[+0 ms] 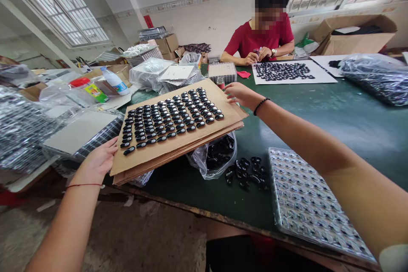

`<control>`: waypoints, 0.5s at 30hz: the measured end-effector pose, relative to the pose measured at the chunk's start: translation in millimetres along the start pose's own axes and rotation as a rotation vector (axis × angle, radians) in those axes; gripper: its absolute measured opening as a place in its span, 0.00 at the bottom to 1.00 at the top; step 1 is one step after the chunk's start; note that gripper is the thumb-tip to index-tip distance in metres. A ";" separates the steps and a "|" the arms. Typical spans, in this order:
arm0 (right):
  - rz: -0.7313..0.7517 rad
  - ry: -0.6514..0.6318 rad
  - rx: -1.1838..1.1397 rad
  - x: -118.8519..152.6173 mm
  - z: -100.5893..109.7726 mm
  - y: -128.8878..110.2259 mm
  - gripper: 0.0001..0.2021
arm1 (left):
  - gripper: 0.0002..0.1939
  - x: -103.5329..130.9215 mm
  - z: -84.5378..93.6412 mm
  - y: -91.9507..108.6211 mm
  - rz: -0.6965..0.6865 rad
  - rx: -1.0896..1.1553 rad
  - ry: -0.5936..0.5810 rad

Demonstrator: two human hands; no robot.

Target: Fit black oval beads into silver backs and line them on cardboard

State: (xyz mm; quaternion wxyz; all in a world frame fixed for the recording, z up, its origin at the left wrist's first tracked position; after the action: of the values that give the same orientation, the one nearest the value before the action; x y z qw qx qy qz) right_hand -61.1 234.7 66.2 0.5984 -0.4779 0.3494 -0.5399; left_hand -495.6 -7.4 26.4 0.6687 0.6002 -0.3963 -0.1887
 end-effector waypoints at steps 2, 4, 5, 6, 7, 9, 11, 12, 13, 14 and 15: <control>-0.078 -0.041 0.003 -5.7 -8.6 -1.3 0.04 | 0.28 0.3 -1.0 0.6 -0.010 0.005 -0.021; -0.150 -0.059 0.000 -10.3 -11.5 2.0 0.03 | 0.30 1.7 -1.9 1.4 -0.018 0.011 -0.022; -0.179 -0.068 -0.003 -12.4 -12.1 4.6 0.03 | 0.30 2.7 -2.8 1.5 -0.017 0.012 -0.018; -0.199 -0.078 -0.008 -14.3 -12.6 7.2 0.03 | 0.31 3.6 -4.3 1.3 -0.012 0.011 -0.019; -0.211 -0.088 -0.012 -16.2 -13.5 9.6 0.03 | 0.30 4.3 -6.2 1.1 -0.008 0.008 -0.023; -0.209 -0.095 -0.019 -19.9 -15.9 13.6 0.03 | 0.30 4.1 -10.9 0.4 -0.005 -0.002 -0.053; -0.190 -0.079 -0.017 -23.4 -19.0 16.7 0.04 | 0.29 2.1 -15.2 0.1 -0.013 -0.013 -0.104; -0.180 -0.065 -0.014 -25.0 -20.6 18.1 0.05 | 0.29 0.9 -16.6 0.2 -0.019 -0.019 -0.126; -0.171 -0.052 -0.012 -26.4 -22.3 19.3 0.07 | 0.29 -0.2 -17.4 0.4 -0.023 -0.023 -0.143; -0.161 -0.044 -0.012 -27.5 -24.1 20.1 0.08 | 0.29 -0.9 -17.6 0.9 -0.026 -0.026 -0.150; -0.151 -0.044 -0.016 -28.4 -26.0 20.4 0.09 | 0.29 -1.0 -17.4 2.0 -0.031 -0.028 -0.148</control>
State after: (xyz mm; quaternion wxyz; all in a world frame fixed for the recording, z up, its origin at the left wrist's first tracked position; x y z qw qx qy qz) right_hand -84.0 256.7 36.3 0.5597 -0.5195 0.3037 -0.5698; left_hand -483.5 5.1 28.7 0.6428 0.5812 -0.4327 -0.2485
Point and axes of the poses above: each hand's wrist, its own x-axis away from the middle knuckle, its own z-axis out of the back of the hand, y = z × x, the point moved 8 cm from there along -x, towards the middle knuckle, and after that the axes turned 7 degrees about x, right-handed, at the moved point
